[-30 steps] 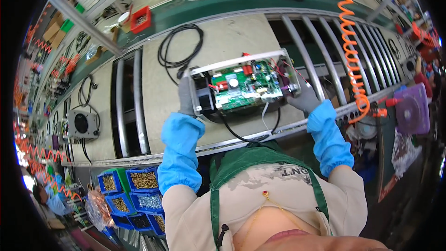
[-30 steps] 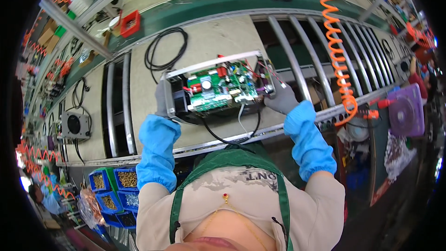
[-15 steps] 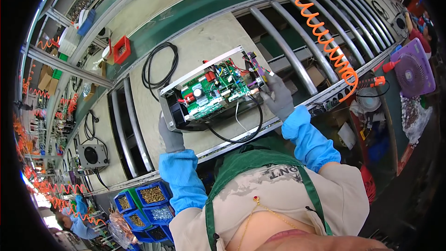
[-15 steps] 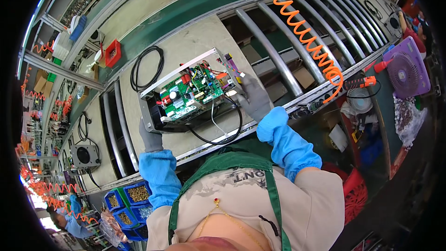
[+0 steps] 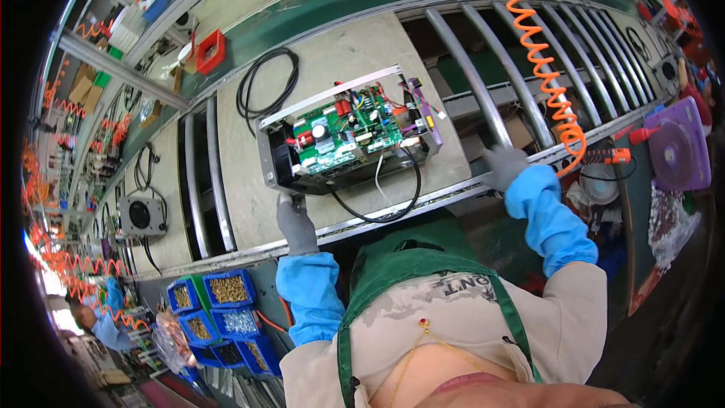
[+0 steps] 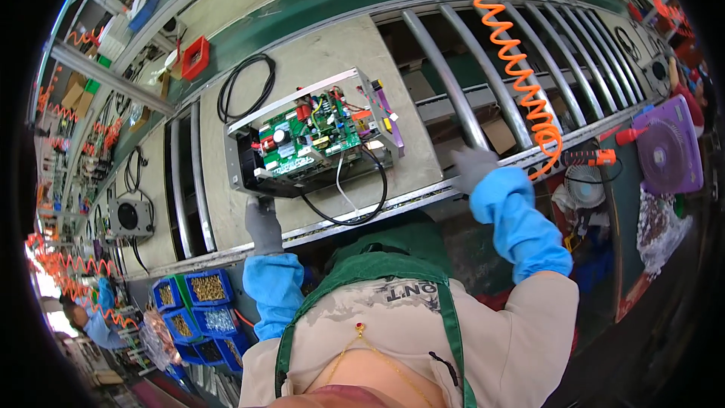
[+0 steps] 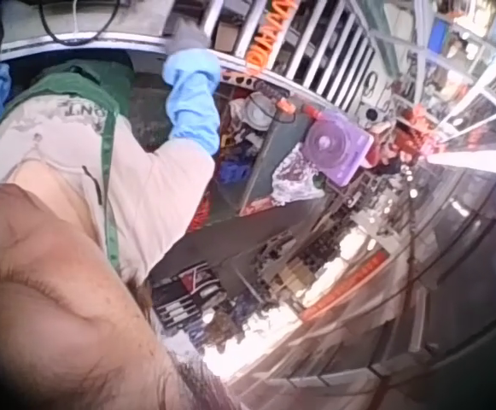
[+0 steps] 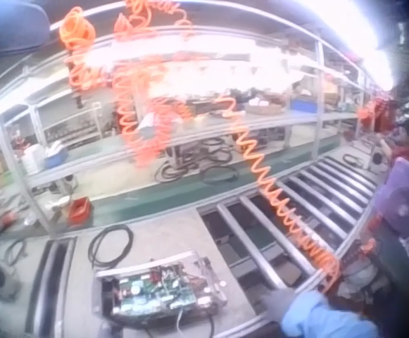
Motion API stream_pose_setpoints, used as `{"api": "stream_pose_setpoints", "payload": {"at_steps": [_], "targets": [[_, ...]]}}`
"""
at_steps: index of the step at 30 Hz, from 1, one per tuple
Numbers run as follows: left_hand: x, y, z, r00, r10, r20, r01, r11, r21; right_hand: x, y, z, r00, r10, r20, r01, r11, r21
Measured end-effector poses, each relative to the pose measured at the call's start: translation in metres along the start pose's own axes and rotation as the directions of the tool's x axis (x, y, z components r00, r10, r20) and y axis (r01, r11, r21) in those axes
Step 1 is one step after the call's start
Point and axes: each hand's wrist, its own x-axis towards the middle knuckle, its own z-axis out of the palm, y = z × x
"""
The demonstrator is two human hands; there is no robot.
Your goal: Assembling components and securing the casing of an electronic inverter or power supply unit using an electric screwdriver.
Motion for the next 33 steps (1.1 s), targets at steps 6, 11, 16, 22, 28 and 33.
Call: {"api": "stream_pose_setpoints", "payload": {"at_steps": [6, 11, 16, 22, 28, 33], "targets": [[-0.052, -0.024, 0.009, 0.878, -0.251, 0.408, 0.476, 0.365, -0.8, -0.006, 0.047, 0.054, 0.928, 0.305, 0.213, -0.293, 0.952, -0.087], [-0.08, 0.025, 0.01, 0.81, -0.012, 0.586, 0.357, 0.803, -0.478, -0.025, -0.006, -0.003, 0.923, -0.012, 0.385, 0.117, 0.961, -0.25], [-0.097, 0.065, 0.011, 0.583, 0.695, 0.421, -0.6, 0.718, -0.353, -0.067, -0.083, -0.053, 0.894, -0.43, 0.127, 0.439, 0.897, -0.05], [-0.088, 0.047, -0.019, 0.746, 0.542, 0.387, -0.565, 0.823, -0.063, -0.071, -0.141, -0.038, 0.772, -0.618, -0.15, 0.634, 0.73, 0.256], [-0.101, 0.037, -0.027, 0.608, 0.75, 0.26, -0.749, 0.65, -0.127, -0.051, -0.186, -0.02, 0.563, -0.814, 0.139, 0.248, 0.327, 0.912], [-0.1, 0.017, -0.038, 0.661, 0.694, 0.286, -0.69, 0.712, -0.132, -0.027, -0.202, 0.011, 0.462, -0.8, 0.383, -0.017, 0.424, 0.905]]}}
